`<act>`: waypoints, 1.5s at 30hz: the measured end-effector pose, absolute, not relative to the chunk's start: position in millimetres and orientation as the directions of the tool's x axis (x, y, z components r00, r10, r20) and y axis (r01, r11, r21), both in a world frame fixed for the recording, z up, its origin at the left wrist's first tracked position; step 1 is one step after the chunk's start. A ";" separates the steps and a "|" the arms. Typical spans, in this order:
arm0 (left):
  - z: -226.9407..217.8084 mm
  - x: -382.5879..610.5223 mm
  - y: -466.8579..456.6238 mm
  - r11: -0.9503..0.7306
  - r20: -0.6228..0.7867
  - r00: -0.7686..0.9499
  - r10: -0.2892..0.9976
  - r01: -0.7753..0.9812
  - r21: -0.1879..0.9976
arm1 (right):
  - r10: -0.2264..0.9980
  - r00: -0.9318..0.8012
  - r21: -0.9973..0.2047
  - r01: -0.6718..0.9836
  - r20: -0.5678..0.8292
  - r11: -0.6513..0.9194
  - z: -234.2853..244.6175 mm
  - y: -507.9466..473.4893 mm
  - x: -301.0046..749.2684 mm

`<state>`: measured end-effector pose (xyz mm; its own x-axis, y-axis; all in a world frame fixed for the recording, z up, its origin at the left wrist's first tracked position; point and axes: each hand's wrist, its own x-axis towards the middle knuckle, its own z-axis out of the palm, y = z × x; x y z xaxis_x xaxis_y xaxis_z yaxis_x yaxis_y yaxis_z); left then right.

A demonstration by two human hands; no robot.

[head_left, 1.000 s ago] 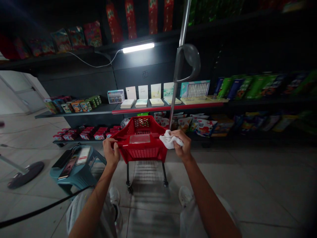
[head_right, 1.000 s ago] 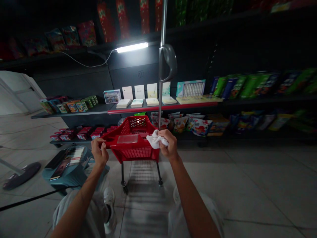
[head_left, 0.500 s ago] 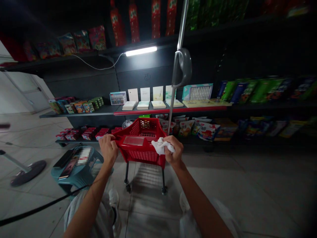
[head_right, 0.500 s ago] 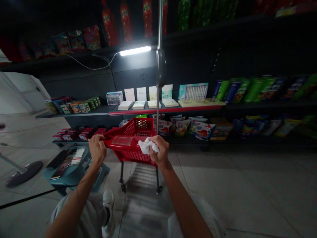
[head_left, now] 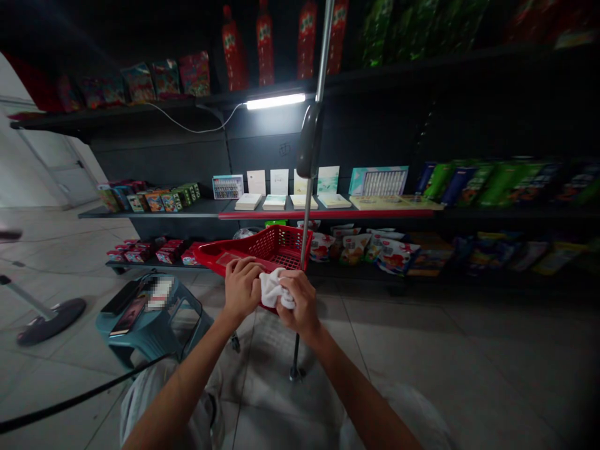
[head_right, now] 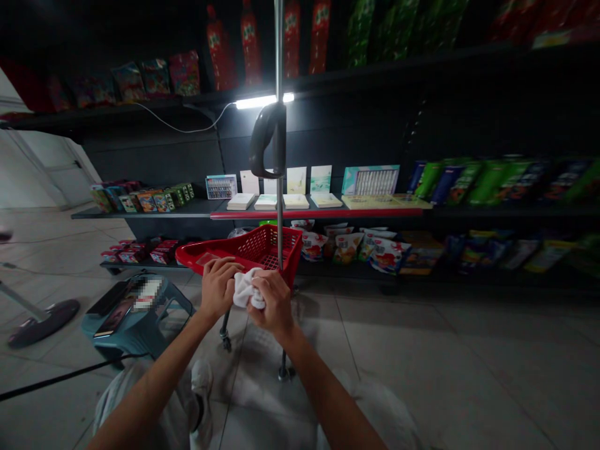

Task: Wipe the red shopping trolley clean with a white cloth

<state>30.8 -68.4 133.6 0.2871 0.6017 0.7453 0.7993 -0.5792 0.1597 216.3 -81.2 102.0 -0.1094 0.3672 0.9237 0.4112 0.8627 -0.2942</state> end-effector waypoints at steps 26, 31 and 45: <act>122.0 -26.1 -27.4 -0.607 0.808 0.193 0.557 0.758 0.237 | 0.404 -0.123 -0.305 0.471 0.907 0.828 50.2 -32.5 251.5; 119.3 -33.8 -21.0 -0.633 0.822 0.204 0.531 0.741 0.225 | 0.598 0.125 -0.573 0.492 0.792 0.655 39.0 -2.1 255.4; 120.2 -44.8 -11.5 -0.639 0.806 0.182 0.564 0.714 0.286 | 0.749 0.163 -0.749 -0.071 0.643 0.659 102.8 -24.0 202.9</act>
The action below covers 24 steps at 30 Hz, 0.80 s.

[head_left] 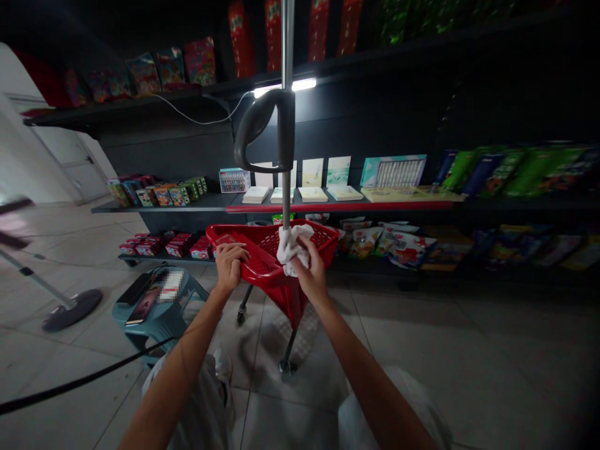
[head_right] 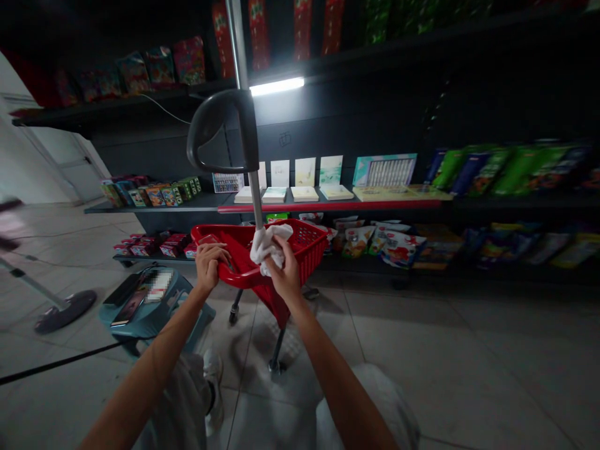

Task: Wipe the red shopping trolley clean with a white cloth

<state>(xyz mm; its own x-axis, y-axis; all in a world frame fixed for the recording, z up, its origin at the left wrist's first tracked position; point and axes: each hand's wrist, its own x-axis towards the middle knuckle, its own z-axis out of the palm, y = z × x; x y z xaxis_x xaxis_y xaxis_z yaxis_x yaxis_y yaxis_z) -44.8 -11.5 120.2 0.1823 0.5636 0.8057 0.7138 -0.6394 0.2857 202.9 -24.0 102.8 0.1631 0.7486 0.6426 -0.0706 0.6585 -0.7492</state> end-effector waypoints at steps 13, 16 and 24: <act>117.0 -47.8 -2.6 -0.671 0.790 0.215 0.574 0.677 0.303 | 0.342 0.167 -0.375 0.259 0.925 0.890 236.9 18.1 172.8; 115.7 -49.7 -0.7 -0.648 0.774 0.203 0.600 0.690 0.322 | 0.418 0.183 -0.455 0.311 0.890 0.834 199.0 6.3 165.6; 115.7 -61.1 7.9 -0.641 0.760 0.215 0.613 0.699 0.319 | 0.637 0.106 -0.630 0.337 0.763 0.699 70.5 -19.1 167.3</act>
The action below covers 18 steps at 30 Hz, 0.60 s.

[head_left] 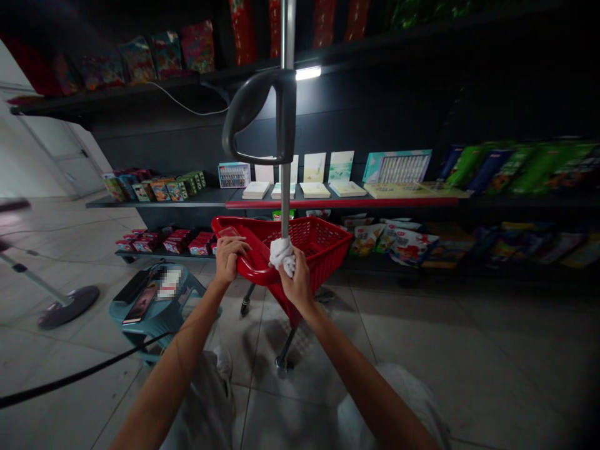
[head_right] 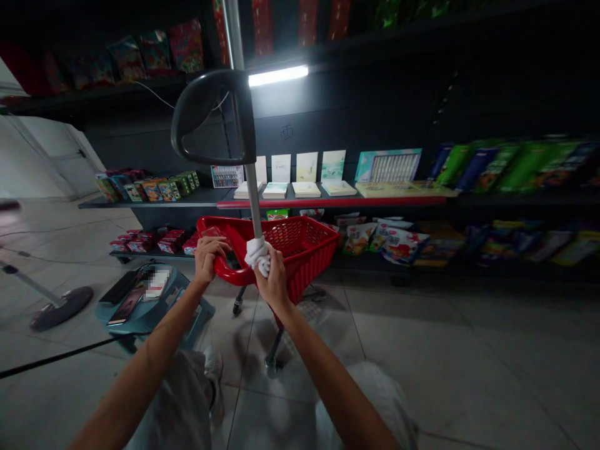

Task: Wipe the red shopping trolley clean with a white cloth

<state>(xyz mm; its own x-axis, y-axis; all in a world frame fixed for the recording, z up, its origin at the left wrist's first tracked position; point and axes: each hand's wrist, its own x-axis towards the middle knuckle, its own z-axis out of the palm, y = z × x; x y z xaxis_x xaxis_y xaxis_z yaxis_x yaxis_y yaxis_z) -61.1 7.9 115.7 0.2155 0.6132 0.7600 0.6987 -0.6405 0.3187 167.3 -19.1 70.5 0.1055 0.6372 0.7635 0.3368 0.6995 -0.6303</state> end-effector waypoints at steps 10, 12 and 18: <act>118.5 -81.6 21.4 -0.662 0.764 0.175 0.621 0.639 0.392 | 0.581 -0.094 -0.512 0.374 0.808 0.773 66.0 -12.0 185.5; 122.0 -86.8 21.7 -0.627 0.726 0.181 0.664 0.664 0.408 | 0.551 -0.158 -0.455 0.407 0.819 0.792 66.4 -15.4 189.9; 134.0 -107.1 31.3 -0.598 0.690 0.157 0.707 0.653 0.465 | 0.580 -0.197 -0.408 0.537 0.791 0.739 57.7 -12.9 203.4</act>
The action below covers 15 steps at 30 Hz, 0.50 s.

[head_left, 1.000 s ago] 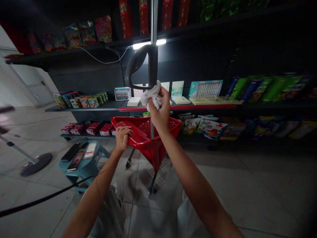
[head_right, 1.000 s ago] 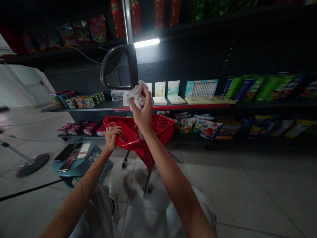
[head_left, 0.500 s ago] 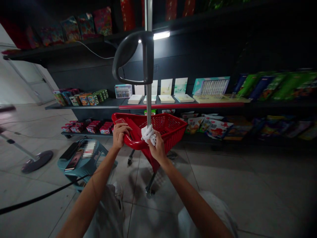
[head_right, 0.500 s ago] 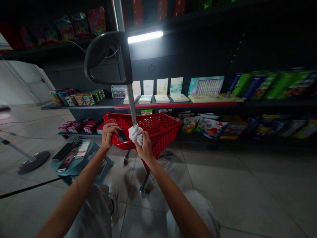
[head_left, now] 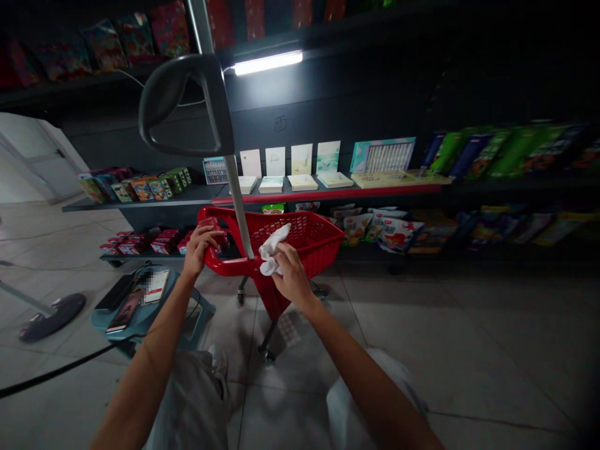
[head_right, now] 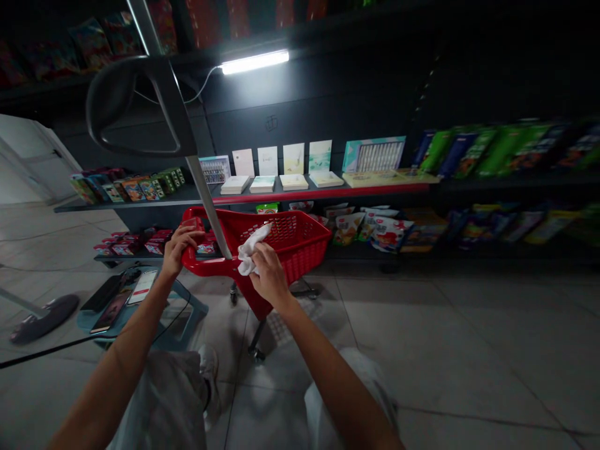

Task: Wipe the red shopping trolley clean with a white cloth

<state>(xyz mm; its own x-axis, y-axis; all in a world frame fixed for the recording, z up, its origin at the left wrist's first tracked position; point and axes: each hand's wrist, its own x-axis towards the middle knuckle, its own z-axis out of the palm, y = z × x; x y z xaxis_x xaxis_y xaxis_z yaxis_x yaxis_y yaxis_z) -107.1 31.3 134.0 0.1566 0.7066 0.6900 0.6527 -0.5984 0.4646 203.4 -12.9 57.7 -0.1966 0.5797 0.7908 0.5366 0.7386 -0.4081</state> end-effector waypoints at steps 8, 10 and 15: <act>142.9 -112.6 5.4 -0.518 0.656 0.201 0.728 0.788 0.333 | 0.635 -0.320 -0.378 0.589 0.703 0.714 36.2 18.3 219.0; 131.1 -95.6 -9.3 -0.541 0.701 0.223 0.677 0.797 0.268 | 0.637 -0.341 -0.366 0.595 0.691 0.716 36.5 21.5 216.1; 88.9 -56.9 -19.0 -0.427 0.852 -0.008 0.523 0.863 0.270 | 0.655 -0.325 -0.396 0.589 0.682 0.704 40.2 25.5 201.6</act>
